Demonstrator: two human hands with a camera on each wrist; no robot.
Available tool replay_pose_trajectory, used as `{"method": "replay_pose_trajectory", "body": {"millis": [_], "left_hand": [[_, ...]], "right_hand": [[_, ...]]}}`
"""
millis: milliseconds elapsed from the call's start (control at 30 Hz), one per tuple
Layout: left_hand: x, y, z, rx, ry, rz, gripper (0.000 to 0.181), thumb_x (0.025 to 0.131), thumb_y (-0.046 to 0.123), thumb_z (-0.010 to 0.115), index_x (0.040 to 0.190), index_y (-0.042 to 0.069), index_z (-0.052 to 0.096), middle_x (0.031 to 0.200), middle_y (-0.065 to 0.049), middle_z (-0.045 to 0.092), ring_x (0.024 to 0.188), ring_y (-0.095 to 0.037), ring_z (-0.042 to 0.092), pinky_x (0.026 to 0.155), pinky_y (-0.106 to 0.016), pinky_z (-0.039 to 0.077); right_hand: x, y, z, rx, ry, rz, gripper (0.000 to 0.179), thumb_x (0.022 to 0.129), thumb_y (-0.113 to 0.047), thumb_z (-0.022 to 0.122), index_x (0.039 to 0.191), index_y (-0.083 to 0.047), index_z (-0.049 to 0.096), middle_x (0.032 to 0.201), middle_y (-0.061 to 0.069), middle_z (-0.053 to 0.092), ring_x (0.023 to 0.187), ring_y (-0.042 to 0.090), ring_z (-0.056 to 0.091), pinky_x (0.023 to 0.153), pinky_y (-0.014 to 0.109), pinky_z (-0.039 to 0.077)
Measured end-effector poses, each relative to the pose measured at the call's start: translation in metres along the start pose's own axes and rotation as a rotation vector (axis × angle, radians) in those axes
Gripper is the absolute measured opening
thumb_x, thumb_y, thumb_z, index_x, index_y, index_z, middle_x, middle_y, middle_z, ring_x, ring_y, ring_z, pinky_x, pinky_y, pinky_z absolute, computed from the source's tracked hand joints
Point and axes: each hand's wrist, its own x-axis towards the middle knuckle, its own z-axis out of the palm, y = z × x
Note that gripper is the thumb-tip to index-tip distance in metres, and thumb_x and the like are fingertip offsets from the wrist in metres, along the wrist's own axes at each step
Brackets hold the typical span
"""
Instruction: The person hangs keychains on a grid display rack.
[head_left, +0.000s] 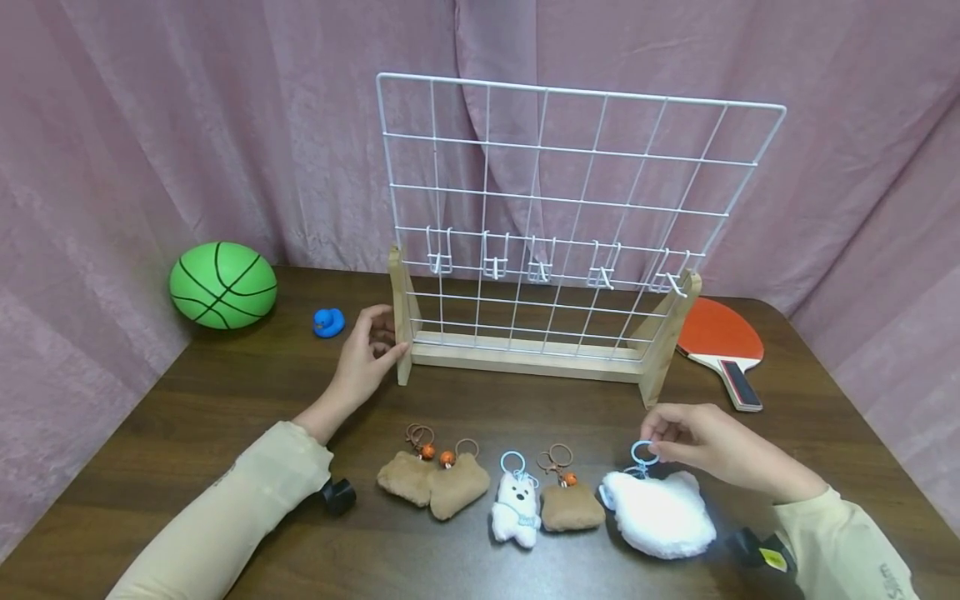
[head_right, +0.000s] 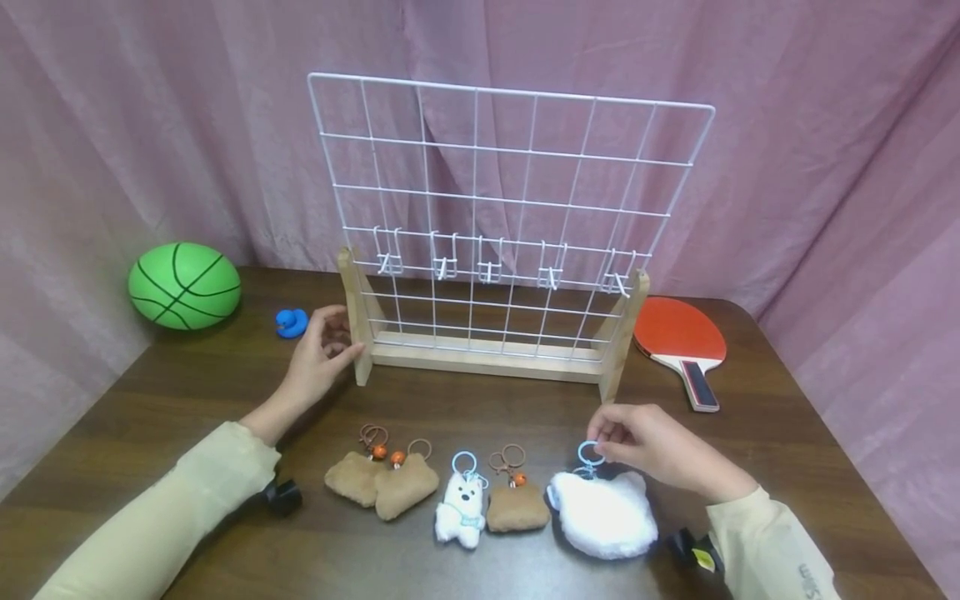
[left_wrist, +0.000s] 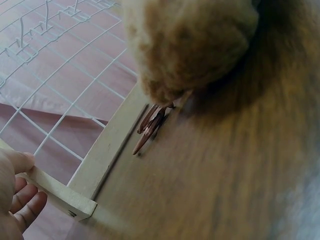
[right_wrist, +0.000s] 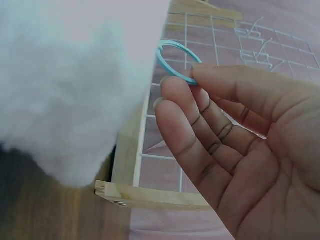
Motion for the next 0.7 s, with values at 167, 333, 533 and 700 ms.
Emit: {"method": "replay_pose_trajectory", "body": {"millis": [167,333,533,700], "left_hand": [[-0.001,0.001,-0.001,-0.011,-0.008,-0.018,0.053,0.087,-0.001,0.066,0.133,-0.003,0.039,0.109,-0.024,0.055,0.094,-0.031,0.057,0.071,-0.01,0.045],[-0.001,0.003,-0.001,-0.015,-0.013,-0.04,0.055,0.087,-0.001,0.067,0.134,-0.002,0.039,0.111,-0.024,0.056,0.096,-0.032,0.057,0.072,-0.011,0.045],[0.0,0.002,0.0,-0.027,-0.017,-0.053,0.056,0.087,0.0,0.067,0.135,-0.003,0.038,0.112,-0.024,0.055,0.097,-0.032,0.057,0.072,-0.012,0.045],[0.0,0.0,0.0,-0.028,-0.011,-0.017,0.055,0.086,-0.002,0.067,0.133,-0.003,0.039,0.11,-0.024,0.054,0.092,-0.029,0.056,0.071,-0.01,0.045]], "right_hand": [[0.0,-0.004,-0.003,0.009,0.002,-0.002,0.008,0.091,-0.007,0.065,0.094,-0.014,0.062,0.081,-0.004,0.064,0.074,-0.003,0.057,0.06,0.02,0.052],[-0.001,-0.011,-0.007,0.001,0.006,0.0,0.01,0.09,-0.006,0.065,0.094,-0.014,0.062,0.081,-0.008,0.065,0.073,-0.001,0.06,0.06,0.021,0.053],[-0.002,-0.019,-0.015,-0.021,0.018,-0.031,0.018,0.089,-0.005,0.066,0.094,-0.021,0.06,0.079,-0.008,0.065,0.071,0.002,0.06,0.058,0.02,0.052],[-0.001,-0.022,-0.023,-0.037,0.036,-0.063,0.02,0.088,-0.003,0.067,0.093,-0.022,0.06,0.079,-0.01,0.064,0.07,0.002,0.059,0.058,0.019,0.051]]}}
